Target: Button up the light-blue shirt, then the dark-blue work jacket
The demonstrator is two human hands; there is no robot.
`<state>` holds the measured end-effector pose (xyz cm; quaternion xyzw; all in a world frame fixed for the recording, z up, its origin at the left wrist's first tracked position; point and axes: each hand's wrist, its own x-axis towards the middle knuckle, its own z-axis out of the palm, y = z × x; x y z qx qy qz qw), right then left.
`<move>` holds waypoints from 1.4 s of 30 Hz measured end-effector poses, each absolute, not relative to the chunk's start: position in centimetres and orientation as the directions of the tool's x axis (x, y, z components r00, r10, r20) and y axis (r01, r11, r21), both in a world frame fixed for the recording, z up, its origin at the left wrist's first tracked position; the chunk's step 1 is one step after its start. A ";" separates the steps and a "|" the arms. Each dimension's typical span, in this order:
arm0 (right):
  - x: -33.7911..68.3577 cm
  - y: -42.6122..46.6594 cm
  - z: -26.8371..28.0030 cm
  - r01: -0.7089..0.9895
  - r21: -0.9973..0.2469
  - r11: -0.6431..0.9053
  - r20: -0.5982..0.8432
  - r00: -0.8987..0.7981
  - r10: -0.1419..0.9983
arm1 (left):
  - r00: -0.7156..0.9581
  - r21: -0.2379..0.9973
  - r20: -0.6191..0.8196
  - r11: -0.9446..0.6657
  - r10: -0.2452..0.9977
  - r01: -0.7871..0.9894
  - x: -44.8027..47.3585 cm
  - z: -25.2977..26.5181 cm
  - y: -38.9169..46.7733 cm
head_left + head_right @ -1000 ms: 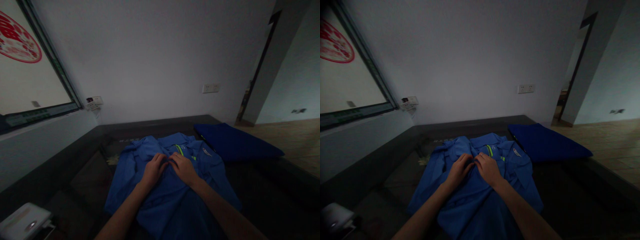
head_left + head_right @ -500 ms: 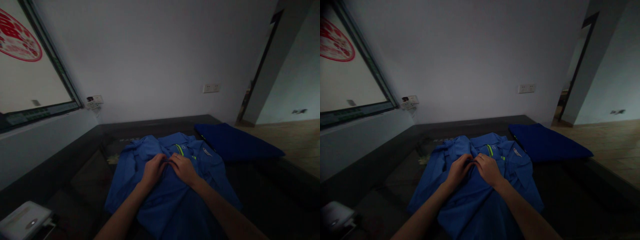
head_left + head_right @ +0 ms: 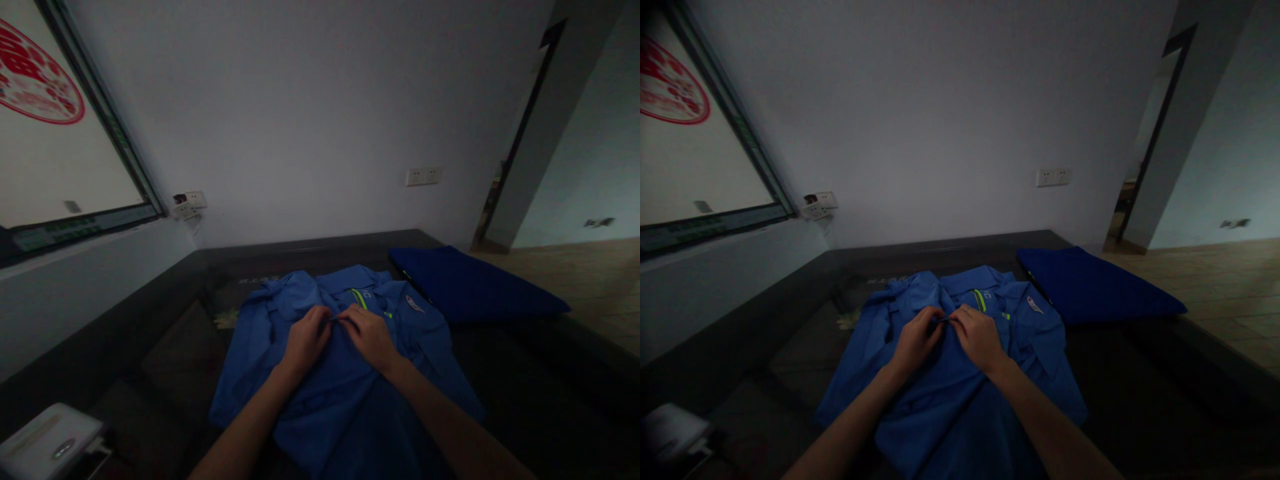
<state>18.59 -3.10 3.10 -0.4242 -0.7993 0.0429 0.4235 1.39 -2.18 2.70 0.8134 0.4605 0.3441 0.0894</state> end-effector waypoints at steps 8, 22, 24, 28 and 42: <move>19.4 -2.4 3.6 0.588 -0.558 0.585 0.667 -0.100 0.738 | 0.255 0.656 0.442 -0.504 0.860 0.563 1.1 3.3 -1.3; 20.6 -1.7 4.1 0.512 -0.683 0.521 0.650 0.102 0.753 | 0.274 0.758 0.038 -0.206 0.961 0.619 -0.9 0.8 1.0; 20.6 -1.8 4.2 0.501 -0.691 0.521 0.648 0.110 0.754 | 0.280 0.811 0.006 -0.169 0.960 0.560 -0.7 0.4 1.1; 20.5 -2.0 4.5 0.512 -0.676 0.531 0.653 0.080 0.753 | 0.258 0.872 -0.076 -0.061 0.963 0.485 -0.6 -0.3 1.5; 20.9 -0.9 2.8 0.807 -0.480 0.342 0.494 -0.073 0.866 | 0.104 0.914 0.230 -0.252 0.968 0.318 -0.6 -0.1 2.3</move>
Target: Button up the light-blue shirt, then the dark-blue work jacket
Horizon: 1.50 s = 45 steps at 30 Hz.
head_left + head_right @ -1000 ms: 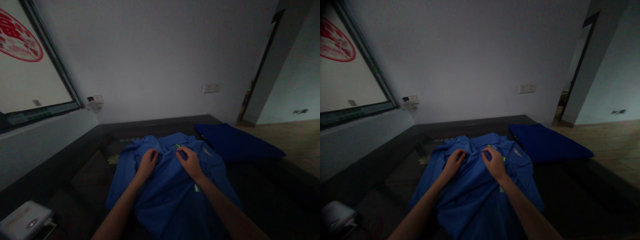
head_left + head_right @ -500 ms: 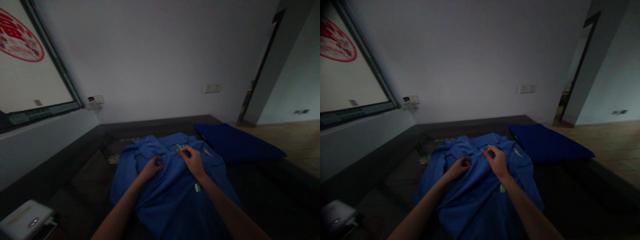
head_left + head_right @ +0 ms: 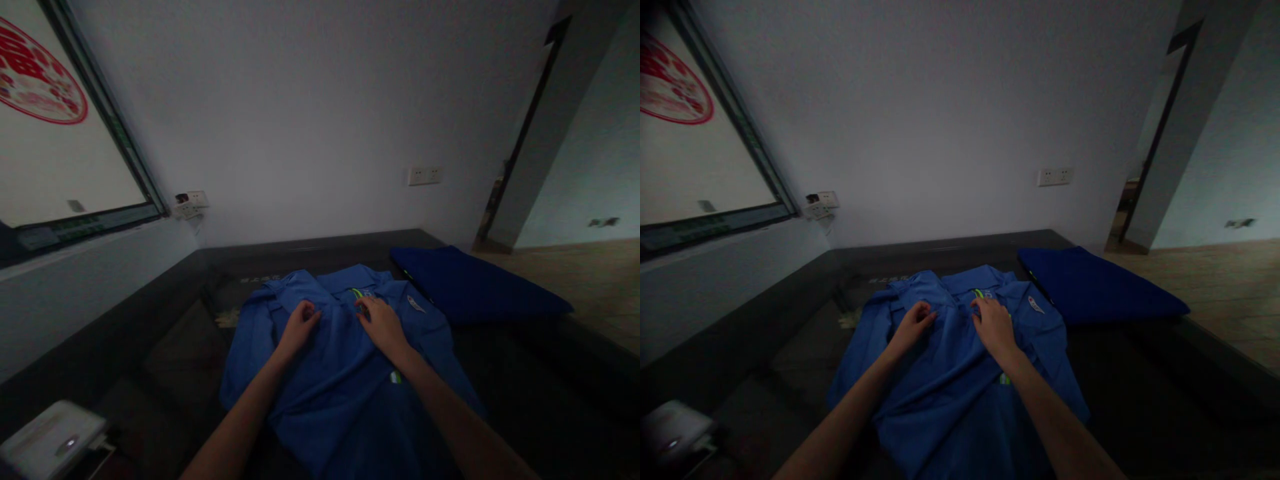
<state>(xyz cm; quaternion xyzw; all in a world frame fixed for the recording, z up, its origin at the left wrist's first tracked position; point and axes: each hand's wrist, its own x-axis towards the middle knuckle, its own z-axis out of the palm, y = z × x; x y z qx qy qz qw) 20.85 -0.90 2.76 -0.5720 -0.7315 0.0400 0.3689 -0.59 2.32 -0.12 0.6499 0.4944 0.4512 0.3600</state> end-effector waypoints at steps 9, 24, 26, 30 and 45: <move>19.0 -2.5 3.8 0.524 -0.637 0.566 0.582 -0.155 0.799 | 0.252 0.727 0.485 -0.546 0.838 0.417 1.8 3.2 -2.0; 19.1 -2.1 3.8 0.228 -0.874 0.429 0.413 -0.115 0.903 | 0.167 0.636 0.607 -0.601 0.777 0.484 1.8 3.2 -2.2; 19.0 -2.1 3.7 0.226 -0.876 0.426 0.410 -0.117 0.904 | 0.236 0.590 0.625 -0.648 0.744 0.481 1.7 3.1 -2.3; 19.0 -2.0 3.7 0.245 -0.865 0.438 0.418 -0.131 0.899 | 0.293 0.544 0.635 -0.683 0.715 0.487 1.7 3.2 -2.3; 18.4 -2.4 3.5 0.313 -0.837 0.449 0.440 -0.104 0.892 | 0.267 0.617 0.559 -0.609 0.785 0.499 1.9 3.2 -2.2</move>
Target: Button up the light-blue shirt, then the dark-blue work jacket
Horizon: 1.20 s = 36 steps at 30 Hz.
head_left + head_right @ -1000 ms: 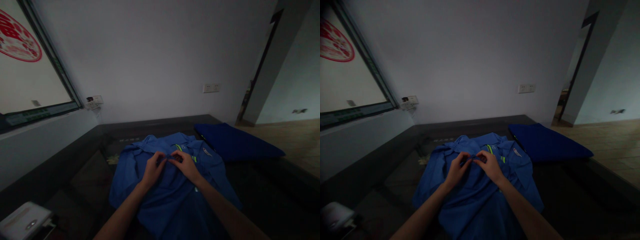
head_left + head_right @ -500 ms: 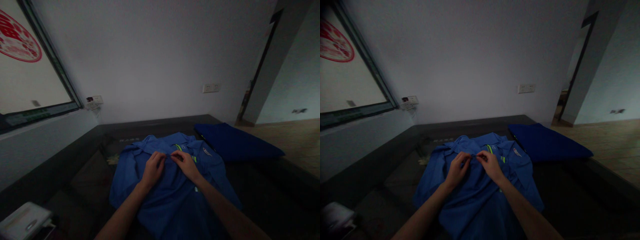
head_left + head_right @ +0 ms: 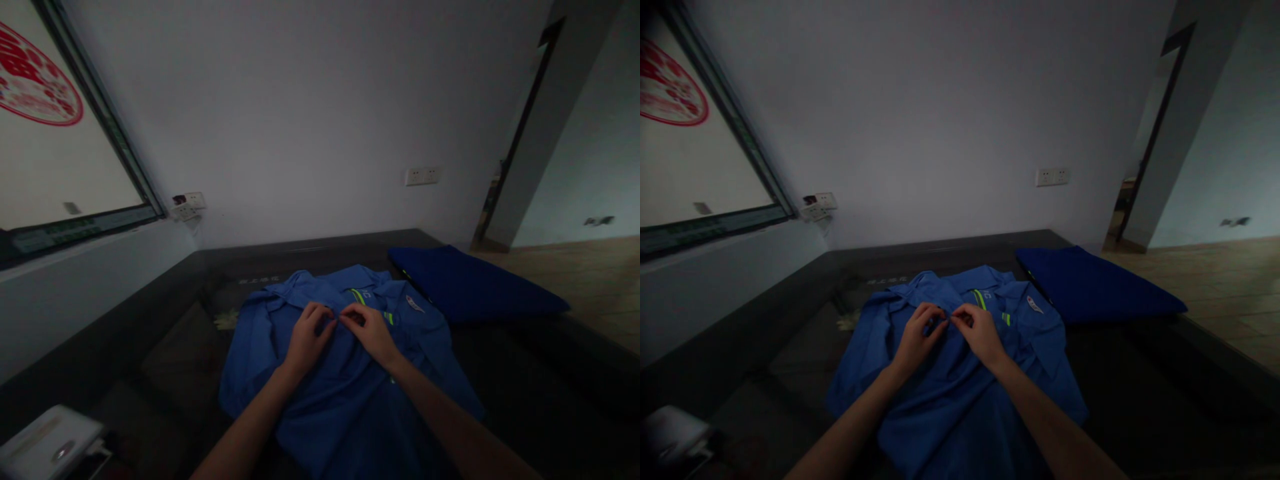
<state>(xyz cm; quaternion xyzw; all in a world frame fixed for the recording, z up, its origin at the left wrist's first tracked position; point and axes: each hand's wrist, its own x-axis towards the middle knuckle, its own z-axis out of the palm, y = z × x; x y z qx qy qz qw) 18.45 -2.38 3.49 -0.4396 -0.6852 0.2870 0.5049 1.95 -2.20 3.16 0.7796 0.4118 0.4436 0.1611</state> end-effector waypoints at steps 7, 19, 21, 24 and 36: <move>18.5 -2.2 3.2 0.302 -0.846 0.440 0.427 -0.113 0.897 | 0.329 0.613 0.516 -0.610 0.791 0.503 2.1 3.2 -2.4; 18.3 -2.4 3.4 0.184 -0.875 0.447 0.404 -0.231 0.885 | 0.331 0.628 0.463 -0.568 0.822 0.532 2.2 2.9 -2.4; 18.3 -2.4 3.3 0.170 -0.881 0.441 0.401 -0.223 0.888 | 0.335 0.596 0.468 -0.572 0.818 0.563 2.2 2.8 -2.4; 18.3 -2.4 3.3 0.173 -0.881 0.440 0.408 -0.191 0.893 | 0.338 0.557 0.476 -0.576 0.812 0.598 2.3 2.7 -2.6; 17.8 -2.6 3.3 0.162 -0.886 0.434 0.410 -0.165 0.897 | 0.357 0.337 0.525 -0.575 0.772 0.746 2.5 2.7 -3.0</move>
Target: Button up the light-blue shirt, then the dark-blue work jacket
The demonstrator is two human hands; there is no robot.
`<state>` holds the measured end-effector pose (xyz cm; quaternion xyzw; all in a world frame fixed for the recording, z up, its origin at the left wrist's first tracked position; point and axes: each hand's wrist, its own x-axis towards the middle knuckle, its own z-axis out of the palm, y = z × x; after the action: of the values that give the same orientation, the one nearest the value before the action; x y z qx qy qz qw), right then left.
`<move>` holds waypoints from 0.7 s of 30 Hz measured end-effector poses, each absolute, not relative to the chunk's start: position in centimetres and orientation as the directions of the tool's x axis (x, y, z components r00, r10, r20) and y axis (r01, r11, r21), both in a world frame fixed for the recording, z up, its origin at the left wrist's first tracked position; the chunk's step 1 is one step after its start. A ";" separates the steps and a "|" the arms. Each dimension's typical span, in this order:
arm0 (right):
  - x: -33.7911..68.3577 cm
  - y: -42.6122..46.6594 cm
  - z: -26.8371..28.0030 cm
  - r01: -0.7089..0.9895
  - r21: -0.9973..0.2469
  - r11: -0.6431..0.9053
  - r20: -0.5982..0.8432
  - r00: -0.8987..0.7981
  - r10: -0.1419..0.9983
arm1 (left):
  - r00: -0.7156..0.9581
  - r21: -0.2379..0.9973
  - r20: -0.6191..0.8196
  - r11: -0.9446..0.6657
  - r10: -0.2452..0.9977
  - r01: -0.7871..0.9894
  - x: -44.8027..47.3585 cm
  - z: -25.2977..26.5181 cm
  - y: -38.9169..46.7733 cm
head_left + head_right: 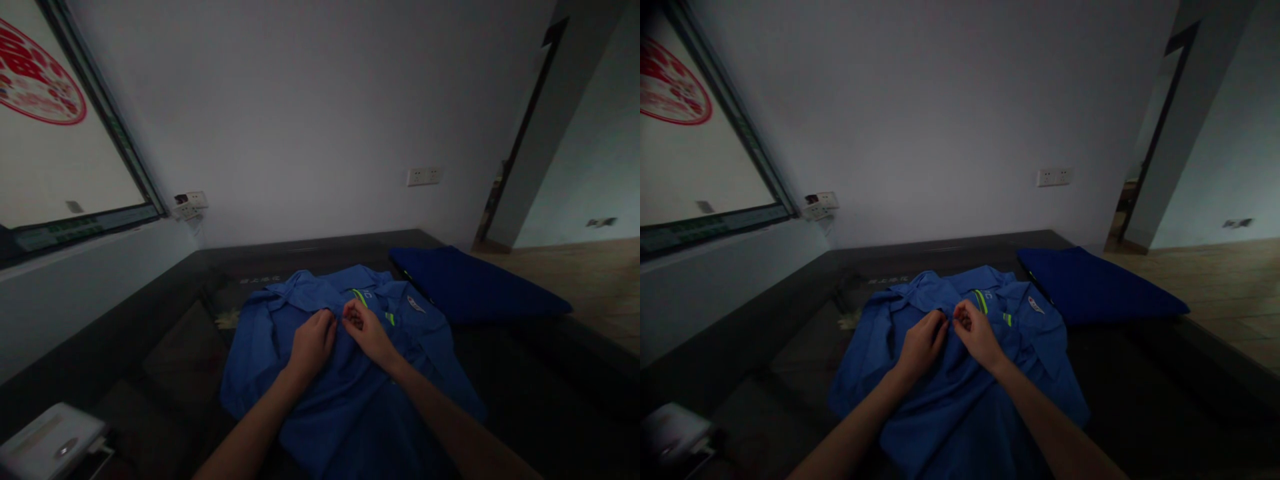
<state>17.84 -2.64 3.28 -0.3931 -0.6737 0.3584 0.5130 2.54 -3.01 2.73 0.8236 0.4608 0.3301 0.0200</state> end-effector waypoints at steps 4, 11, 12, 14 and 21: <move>17.5 -2.9 3.1 0.130 -0.898 0.421 0.394 -0.190 0.899 | 0.402 0.226 0.542 -0.589 0.738 0.776 2.4 2.5 -2.8; 17.8 -3.0 3.6 0.149 -0.878 0.454 0.430 -0.167 0.887 | 0.292 0.561 0.517 -0.576 0.805 0.595 2.2 2.5 -2.6; 17.9 -2.9 3.7 0.161 -0.873 0.460 0.438 -0.156 0.886 | 0.245 0.655 0.499 -0.547 0.831 0.521 2.3 2.6 -2.6; 18.0 -2.9 3.8 0.184 -0.864 0.469 0.449 -0.139 0.882 | 0.199 0.791 0.439 -0.482 0.876 0.376 2.4 2.9 -2.4; 18.0 -3.2 3.7 0.268 -0.811 0.520 0.490 -0.174 0.854 | 0.291 0.907 0.285 -0.356 0.913 0.227 2.3 2.8 -1.4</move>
<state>18.04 -3.17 3.69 -0.3953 -0.7097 0.2890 0.5064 2.29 -1.36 2.83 0.6996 0.4075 0.4341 0.3950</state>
